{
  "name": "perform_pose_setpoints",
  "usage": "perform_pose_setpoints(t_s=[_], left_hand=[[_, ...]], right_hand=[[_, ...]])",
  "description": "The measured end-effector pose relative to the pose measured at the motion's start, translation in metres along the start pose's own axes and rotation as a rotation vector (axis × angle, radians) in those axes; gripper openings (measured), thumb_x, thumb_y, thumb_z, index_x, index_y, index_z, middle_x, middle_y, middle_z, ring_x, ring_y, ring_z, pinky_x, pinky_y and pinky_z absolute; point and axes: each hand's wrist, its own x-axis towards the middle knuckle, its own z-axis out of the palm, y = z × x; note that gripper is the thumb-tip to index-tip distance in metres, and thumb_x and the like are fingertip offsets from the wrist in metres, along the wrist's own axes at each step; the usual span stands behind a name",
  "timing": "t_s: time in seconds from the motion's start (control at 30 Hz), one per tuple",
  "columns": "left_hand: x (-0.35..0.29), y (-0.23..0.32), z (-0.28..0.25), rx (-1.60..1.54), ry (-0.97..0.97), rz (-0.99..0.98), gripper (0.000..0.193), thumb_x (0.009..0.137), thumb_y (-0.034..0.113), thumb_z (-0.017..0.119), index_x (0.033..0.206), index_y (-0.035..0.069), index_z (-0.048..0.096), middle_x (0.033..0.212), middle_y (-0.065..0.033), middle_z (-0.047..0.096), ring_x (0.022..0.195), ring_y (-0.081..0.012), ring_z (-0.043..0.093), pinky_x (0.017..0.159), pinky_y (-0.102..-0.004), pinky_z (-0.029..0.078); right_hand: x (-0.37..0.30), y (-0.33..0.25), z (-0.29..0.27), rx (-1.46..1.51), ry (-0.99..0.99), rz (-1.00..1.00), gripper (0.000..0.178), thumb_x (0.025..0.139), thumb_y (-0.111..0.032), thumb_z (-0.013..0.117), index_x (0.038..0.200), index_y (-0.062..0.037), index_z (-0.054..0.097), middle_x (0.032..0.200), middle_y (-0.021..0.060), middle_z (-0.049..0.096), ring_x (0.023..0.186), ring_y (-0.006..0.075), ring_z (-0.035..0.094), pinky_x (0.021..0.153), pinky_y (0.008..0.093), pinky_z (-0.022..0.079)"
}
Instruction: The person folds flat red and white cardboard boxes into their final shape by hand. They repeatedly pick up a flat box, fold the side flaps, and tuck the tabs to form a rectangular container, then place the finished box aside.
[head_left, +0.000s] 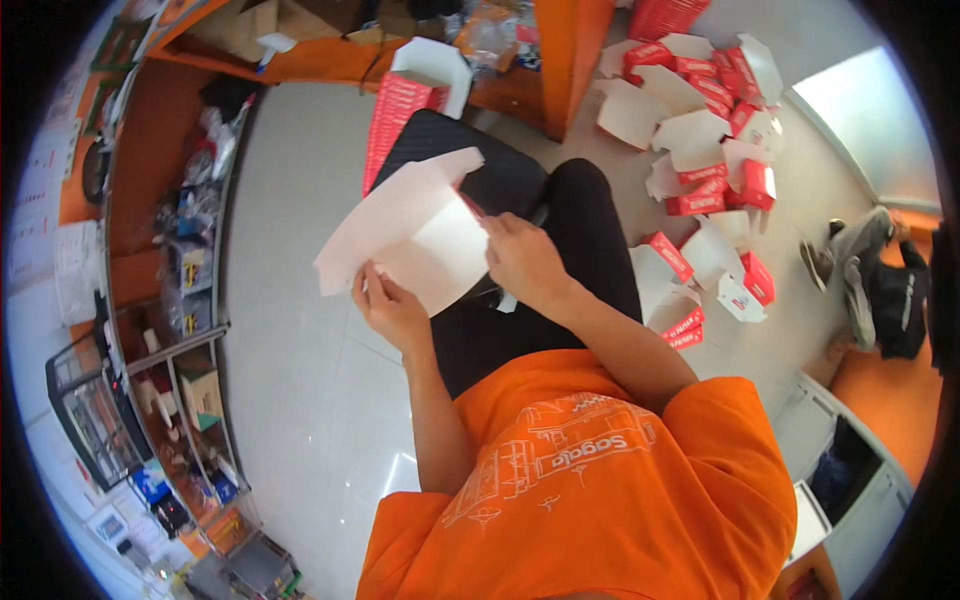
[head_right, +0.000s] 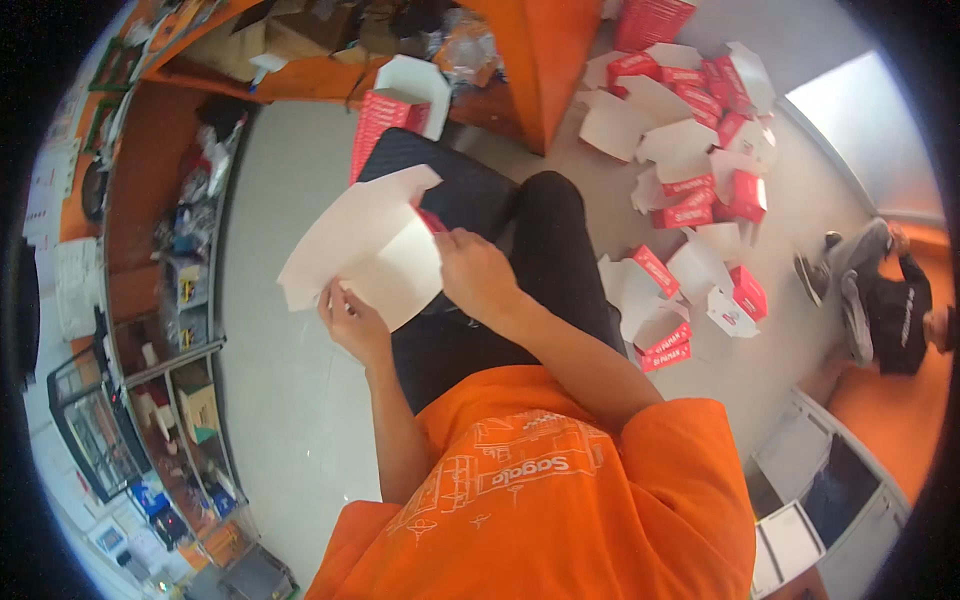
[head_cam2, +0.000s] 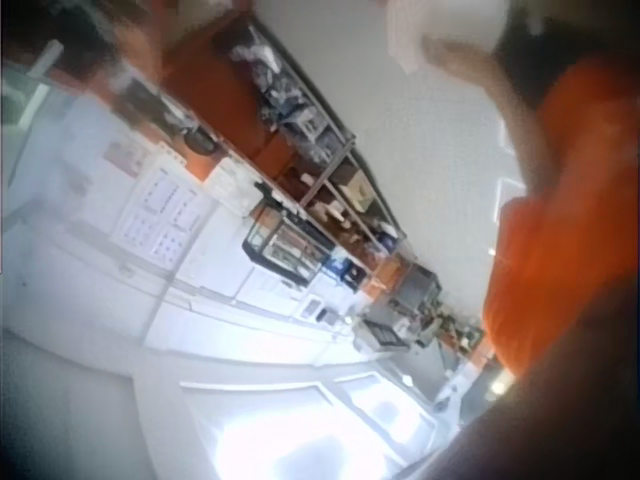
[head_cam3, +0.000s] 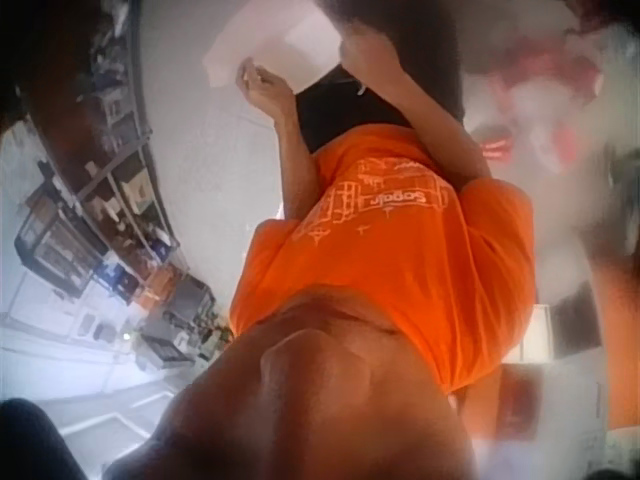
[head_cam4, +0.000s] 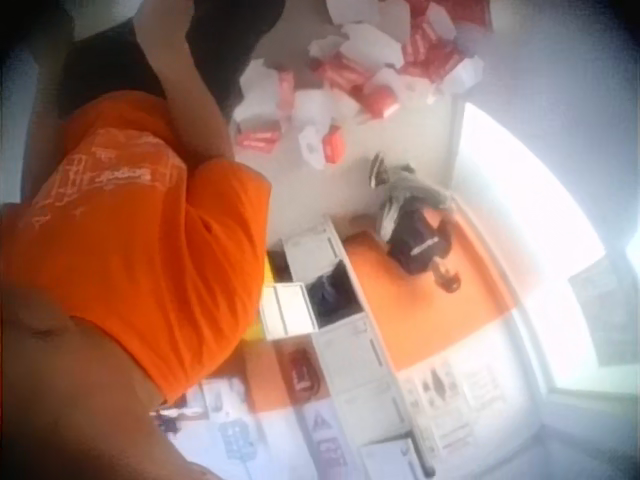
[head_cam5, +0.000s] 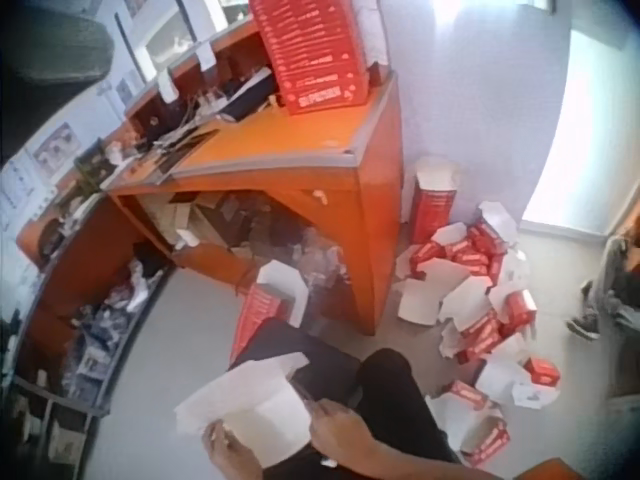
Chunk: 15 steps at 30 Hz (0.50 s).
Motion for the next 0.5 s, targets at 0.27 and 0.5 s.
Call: perform_pose_setpoints(t_s=[0.27,0.5], left_hand=[[-0.001,0.003,-0.003,-0.025,-0.004,-0.108,0.025,0.099,0.004,0.061,0.123,0.002,0.069,0.124,-0.0167,0.065,0.096,-0.0294,0.070,0.071,-0.0375,0.061],[-0.005,-0.033,-0.015,0.049,-0.025,-0.218,0.043,0.102,0.016,0.062,0.140,-0.001,0.051,0.132,-0.0195,0.057,0.113,-0.0302,0.061,0.090,-0.0424,0.056]], right_hand=[[-0.001,0.015,-0.052,0.272,0.135,0.131,0.021,0.086,-0.012,0.074,0.106,-0.0050,0.068,0.092,0.0128,0.069,0.071,0.0291,0.070,0.064,0.0396,0.057],[-0.028,0.204,-0.094,0.175,0.568,0.629,0.012,0.089,-0.008,0.071,0.100,-0.0032,0.070,0.091,0.0124,0.070,0.069,0.0238,0.069,0.065,0.0360,0.055]])
